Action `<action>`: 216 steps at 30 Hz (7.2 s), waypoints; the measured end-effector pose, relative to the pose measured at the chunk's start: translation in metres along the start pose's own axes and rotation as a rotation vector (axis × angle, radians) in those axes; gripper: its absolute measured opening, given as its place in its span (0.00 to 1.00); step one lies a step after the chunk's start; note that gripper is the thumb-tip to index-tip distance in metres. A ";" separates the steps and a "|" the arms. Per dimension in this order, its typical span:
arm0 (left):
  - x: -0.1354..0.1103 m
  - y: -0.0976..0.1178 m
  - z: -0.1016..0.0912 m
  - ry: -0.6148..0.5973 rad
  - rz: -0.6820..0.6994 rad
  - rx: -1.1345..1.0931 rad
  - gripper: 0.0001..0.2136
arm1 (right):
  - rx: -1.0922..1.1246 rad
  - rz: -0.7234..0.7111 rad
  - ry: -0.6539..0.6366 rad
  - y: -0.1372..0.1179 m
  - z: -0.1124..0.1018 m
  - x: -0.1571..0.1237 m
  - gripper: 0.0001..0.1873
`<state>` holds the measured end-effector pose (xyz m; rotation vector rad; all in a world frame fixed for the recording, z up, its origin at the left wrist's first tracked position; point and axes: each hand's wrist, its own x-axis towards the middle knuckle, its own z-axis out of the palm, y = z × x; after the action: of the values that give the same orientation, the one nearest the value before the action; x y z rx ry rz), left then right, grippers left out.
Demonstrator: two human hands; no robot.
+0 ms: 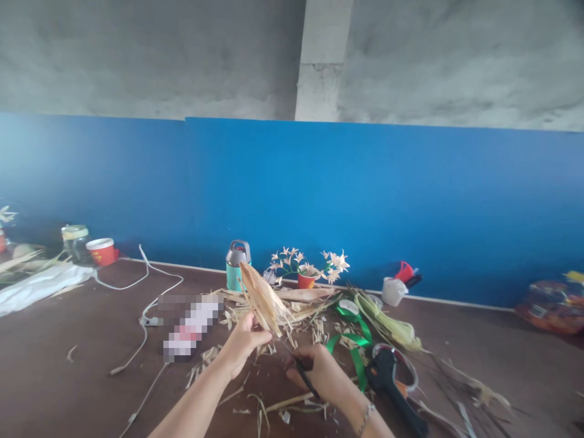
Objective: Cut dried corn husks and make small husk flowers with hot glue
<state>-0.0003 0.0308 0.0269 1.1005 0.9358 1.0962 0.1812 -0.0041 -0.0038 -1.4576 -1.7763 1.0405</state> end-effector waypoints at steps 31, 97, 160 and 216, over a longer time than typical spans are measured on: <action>0.000 -0.003 0.002 0.024 0.016 -0.010 0.17 | -0.110 -0.071 0.064 -0.006 -0.002 -0.001 0.08; 0.001 -0.022 0.011 0.012 -0.032 -0.221 0.14 | 0.163 0.045 0.059 0.005 0.011 0.007 0.08; 0.017 -0.015 -0.010 0.245 0.144 -0.444 0.11 | -0.182 0.238 0.142 0.005 -0.045 -0.007 0.08; 0.012 -0.024 0.000 0.211 0.087 -0.367 0.09 | 0.200 0.183 -0.158 -0.009 -0.004 -0.010 0.09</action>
<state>0.0067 0.0402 0.0026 0.7394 0.8130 1.4118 0.1822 -0.0142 0.0068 -1.4674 -1.6116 1.4189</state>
